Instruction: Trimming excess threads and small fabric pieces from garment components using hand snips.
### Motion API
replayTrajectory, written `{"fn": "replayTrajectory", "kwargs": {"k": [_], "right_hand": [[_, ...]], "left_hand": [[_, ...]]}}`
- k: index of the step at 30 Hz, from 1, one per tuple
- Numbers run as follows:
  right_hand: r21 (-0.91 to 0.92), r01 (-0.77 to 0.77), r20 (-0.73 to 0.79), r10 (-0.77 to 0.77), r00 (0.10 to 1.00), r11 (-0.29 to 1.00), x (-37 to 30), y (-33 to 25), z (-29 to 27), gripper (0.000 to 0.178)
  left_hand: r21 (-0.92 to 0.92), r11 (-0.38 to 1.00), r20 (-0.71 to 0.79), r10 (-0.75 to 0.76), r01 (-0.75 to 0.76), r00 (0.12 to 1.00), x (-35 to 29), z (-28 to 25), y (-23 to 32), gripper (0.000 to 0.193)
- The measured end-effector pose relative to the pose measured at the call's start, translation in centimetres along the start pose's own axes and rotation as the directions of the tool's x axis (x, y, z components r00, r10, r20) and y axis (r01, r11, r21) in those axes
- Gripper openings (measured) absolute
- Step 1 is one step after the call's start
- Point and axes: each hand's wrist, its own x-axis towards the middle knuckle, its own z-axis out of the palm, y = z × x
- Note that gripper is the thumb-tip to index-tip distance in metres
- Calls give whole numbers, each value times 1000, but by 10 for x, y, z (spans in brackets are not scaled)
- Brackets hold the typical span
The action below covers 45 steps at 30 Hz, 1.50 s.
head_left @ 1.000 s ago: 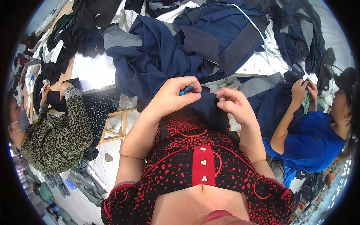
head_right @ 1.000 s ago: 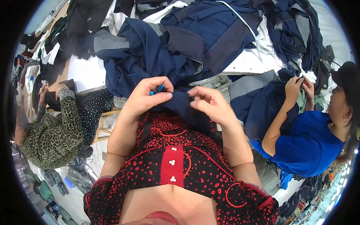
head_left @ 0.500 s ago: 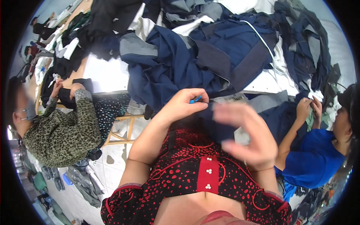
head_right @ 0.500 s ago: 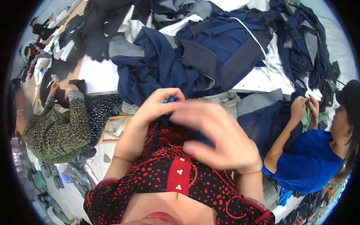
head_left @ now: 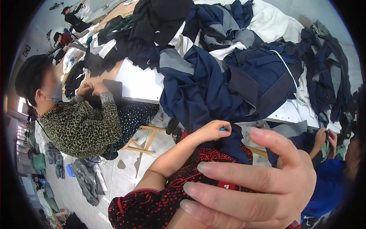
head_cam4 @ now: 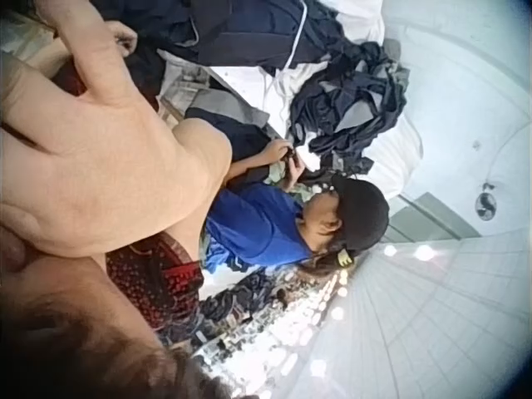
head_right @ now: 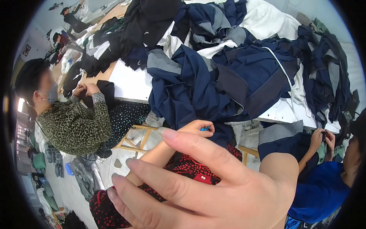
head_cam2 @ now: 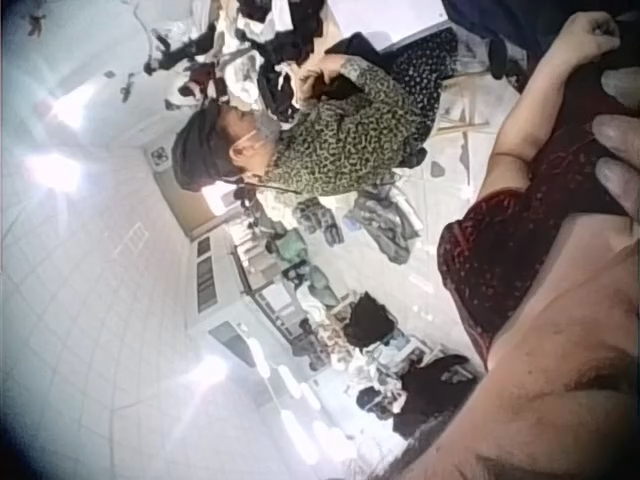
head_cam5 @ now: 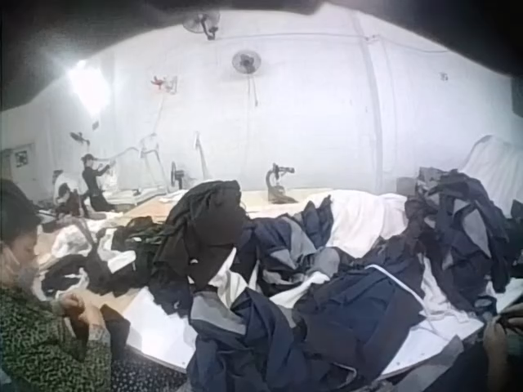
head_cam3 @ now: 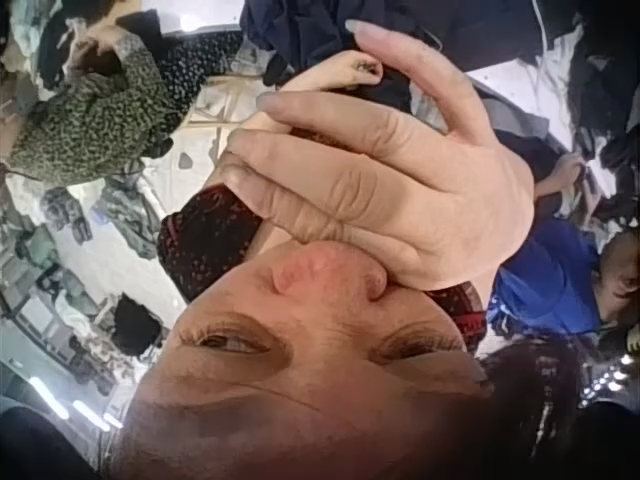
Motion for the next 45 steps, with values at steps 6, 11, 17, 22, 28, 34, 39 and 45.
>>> {"fn": "replayTrajectory", "kwargs": {"k": [6,11,17,22,28,34,39,45], "right_hand": [[60,-133,-188,142,972,989,-3,11,28,26],[301,-327,232,264,936,896,-76,68,69,25],[449,-643,493,428,757,620,-124,79,112,22],[505,-758,492,583,646,414,-178,107,107,21],[402,-777,503,592,630,485,-191,91,83,21],[593,-759,390,729,563,269,-216,78,94,26],[451,-755,389,657,646,475,-206,83,90,24],[375,-786,415,669,617,492,-186,80,87,26]], "left_hand": [[-96,991,-217,-107,88,970,-33,-14,-28,23],[-210,947,-213,-286,242,934,-42,-25,-8,37],[-146,913,-248,-407,381,879,-54,-14,-33,31],[226,944,-258,-180,240,949,-42,-9,-32,30],[342,908,-579,1,242,815,-41,-65,-8,49],[301,854,-821,5,425,571,-49,-161,-29,45],[219,679,-930,-73,700,361,-55,-223,-77,38],[199,552,-956,-74,810,285,-34,-248,-92,39]]}}
